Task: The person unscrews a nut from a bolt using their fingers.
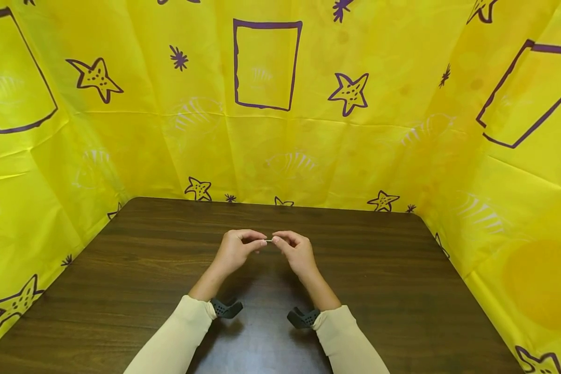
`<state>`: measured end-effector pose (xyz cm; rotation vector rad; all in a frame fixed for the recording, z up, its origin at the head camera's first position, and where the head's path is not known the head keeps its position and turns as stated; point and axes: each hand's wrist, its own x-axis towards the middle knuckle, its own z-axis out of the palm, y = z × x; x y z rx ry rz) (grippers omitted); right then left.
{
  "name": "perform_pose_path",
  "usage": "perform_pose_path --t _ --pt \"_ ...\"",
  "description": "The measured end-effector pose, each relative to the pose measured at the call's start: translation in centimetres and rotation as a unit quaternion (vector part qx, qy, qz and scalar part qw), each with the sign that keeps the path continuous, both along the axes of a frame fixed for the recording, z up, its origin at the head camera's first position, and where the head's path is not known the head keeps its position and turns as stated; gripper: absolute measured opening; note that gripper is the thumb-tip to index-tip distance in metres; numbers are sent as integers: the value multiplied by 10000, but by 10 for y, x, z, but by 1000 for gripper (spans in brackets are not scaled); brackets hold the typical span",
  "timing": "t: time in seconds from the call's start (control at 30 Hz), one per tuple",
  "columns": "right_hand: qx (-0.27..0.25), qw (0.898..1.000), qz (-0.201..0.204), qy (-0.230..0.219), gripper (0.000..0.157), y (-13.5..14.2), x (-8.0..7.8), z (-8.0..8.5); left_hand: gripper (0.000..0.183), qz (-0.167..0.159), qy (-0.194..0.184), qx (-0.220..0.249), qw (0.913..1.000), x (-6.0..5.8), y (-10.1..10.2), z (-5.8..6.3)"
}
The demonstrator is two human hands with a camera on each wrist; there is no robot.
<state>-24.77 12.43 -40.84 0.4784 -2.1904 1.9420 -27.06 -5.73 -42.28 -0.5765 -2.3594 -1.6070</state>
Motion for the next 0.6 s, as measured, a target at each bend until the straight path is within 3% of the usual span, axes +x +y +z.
perform_pose_path --t 0.2,0.6 --pt "741 9961 -469 -100 43 -3 6 3 9 -123 -23 52 9999 1 2 -1" --pt "489 9980 245 -304 42 -3 0 -4 8 -162 -78 72 9998 3 3 0"
